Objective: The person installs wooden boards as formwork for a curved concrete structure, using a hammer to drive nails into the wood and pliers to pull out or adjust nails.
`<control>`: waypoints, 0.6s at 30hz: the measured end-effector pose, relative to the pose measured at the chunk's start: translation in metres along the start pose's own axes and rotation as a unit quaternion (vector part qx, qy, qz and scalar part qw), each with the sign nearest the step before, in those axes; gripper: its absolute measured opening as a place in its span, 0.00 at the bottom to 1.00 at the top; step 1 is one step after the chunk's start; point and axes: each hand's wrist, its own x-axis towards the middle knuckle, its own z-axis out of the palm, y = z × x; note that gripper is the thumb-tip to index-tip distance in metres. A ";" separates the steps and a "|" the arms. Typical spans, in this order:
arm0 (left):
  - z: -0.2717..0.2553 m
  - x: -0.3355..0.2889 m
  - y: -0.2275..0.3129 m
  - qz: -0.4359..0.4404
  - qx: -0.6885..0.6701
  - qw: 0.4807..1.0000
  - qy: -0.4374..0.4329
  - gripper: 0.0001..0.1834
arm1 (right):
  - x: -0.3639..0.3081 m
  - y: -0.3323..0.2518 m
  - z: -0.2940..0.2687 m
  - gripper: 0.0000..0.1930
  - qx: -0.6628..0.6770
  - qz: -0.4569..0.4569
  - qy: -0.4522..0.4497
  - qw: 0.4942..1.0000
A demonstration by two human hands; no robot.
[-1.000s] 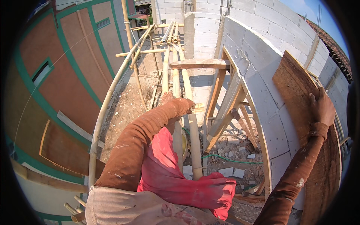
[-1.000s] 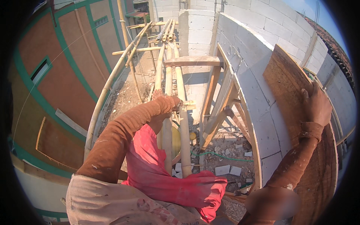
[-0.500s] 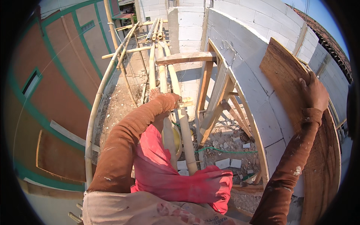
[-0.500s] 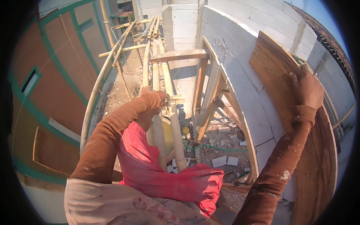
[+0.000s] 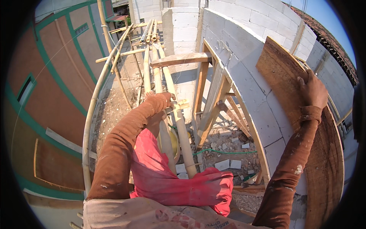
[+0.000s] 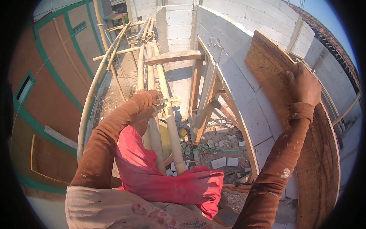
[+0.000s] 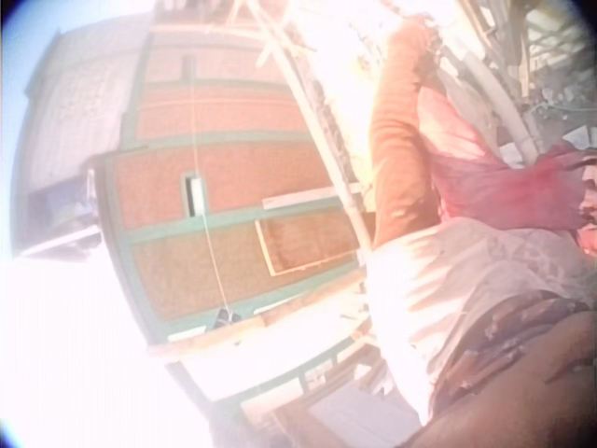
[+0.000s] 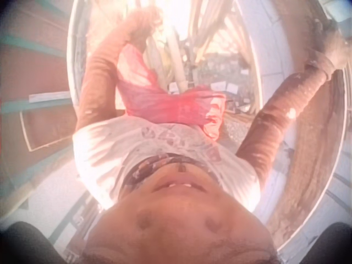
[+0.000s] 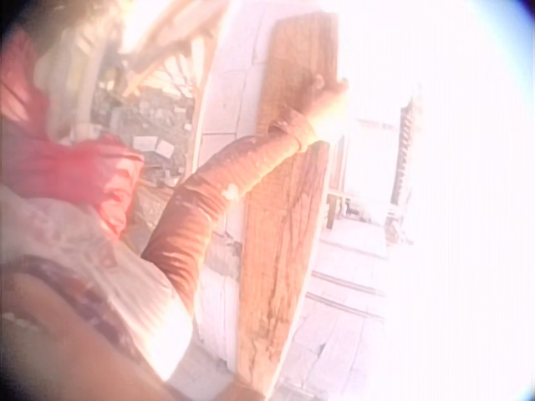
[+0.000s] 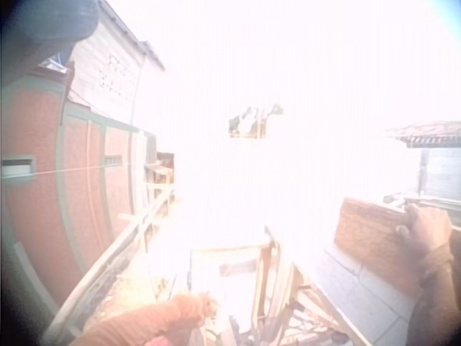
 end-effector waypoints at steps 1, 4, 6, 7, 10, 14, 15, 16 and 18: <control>0.003 -0.002 -0.007 -0.009 -0.025 1.000 0.014 0.22 | 0.000 -0.004 -0.001 0.21 -0.002 -0.003 0.001 1.000; 0.005 -0.001 -0.017 -0.011 0.006 1.000 -0.009 0.23 | 0.001 -0.011 -0.002 0.21 -0.004 -0.002 -0.005 1.000; 0.003 -0.004 -0.016 -0.005 0.064 0.997 -0.045 0.23 | 0.001 -0.011 -0.001 0.21 -0.003 0.000 -0.003 1.000; 0.003 -0.005 -0.016 0.014 0.083 0.996 -0.028 0.23 | 0.001 -0.011 -0.001 0.21 -0.003 -0.001 -0.001 1.000; -0.017 -0.040 0.074 0.010 0.122 0.992 0.021 0.22 | -0.001 0.005 -0.001 0.20 -0.031 0.004 0.003 1.000; -0.032 -0.054 0.056 -0.028 0.140 0.990 0.004 0.22 | 0.000 -0.012 -0.007 0.21 -0.021 0.006 -0.020 1.000; -0.026 -0.045 0.043 -0.017 0.128 0.992 -0.008 0.21 | 0.000 -0.013 -0.008 0.21 -0.017 0.008 -0.022 1.000; -0.018 -0.034 0.037 -0.001 0.113 0.994 -0.009 0.20 | 0.000 -0.011 -0.008 0.21 -0.023 0.006 -0.021 0.999; -0.011 -0.022 0.026 0.019 0.090 0.996 -0.013 0.19 | 0.000 -0.007 -0.004 0.22 -0.013 -0.004 -0.009 1.000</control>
